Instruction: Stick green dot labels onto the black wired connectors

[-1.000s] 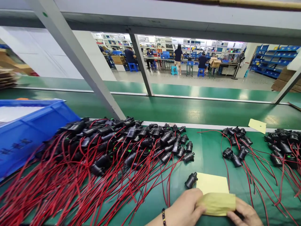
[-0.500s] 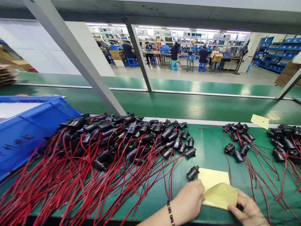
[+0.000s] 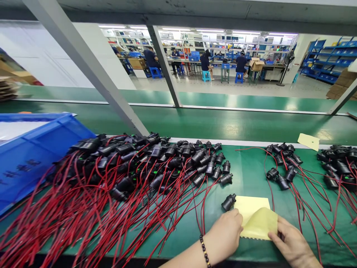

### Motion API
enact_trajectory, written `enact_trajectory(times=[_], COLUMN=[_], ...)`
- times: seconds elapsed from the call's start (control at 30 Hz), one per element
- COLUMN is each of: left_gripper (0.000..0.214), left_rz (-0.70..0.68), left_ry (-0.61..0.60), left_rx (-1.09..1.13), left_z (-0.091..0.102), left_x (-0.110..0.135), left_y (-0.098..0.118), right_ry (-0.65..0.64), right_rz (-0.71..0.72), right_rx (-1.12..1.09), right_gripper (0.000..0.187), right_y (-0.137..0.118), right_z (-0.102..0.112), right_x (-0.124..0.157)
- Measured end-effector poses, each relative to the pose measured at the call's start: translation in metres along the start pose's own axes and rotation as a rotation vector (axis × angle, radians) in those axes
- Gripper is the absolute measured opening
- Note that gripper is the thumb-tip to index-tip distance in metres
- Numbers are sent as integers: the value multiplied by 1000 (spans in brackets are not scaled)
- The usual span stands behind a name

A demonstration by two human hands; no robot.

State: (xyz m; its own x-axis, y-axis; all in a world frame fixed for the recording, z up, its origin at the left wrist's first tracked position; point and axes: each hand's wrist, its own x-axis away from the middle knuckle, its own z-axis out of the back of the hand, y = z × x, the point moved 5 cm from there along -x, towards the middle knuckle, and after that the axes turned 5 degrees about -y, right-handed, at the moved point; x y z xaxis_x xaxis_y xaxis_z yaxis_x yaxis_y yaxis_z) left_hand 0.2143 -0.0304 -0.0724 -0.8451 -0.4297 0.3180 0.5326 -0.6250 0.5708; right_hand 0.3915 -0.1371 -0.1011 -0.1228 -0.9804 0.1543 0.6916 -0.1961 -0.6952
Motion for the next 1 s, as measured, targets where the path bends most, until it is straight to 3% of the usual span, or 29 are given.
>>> enact_trajectory(times=[0.13, 0.33, 0.67, 1.0], left_gripper=[16, 9, 12, 12], left_rz=[38, 16, 75, 41], left_ry=[0, -25, -18, -29], left_rx=[-67, 56, -49, -10], left_z=[5, 19, 12, 19], left_x=[0, 10, 2, 5], left_y=[0, -1, 2, 2], right_ry=[8, -168, -153, -197], right_rz=[8, -16, -133, -121], right_rx=[-12, -117, -63, 6], right_gripper=[29, 29, 19, 19], right_y=[-2, -2, 1, -5], right_z=[4, 3, 2, 1], right_x=[-1, -1, -5, -7])
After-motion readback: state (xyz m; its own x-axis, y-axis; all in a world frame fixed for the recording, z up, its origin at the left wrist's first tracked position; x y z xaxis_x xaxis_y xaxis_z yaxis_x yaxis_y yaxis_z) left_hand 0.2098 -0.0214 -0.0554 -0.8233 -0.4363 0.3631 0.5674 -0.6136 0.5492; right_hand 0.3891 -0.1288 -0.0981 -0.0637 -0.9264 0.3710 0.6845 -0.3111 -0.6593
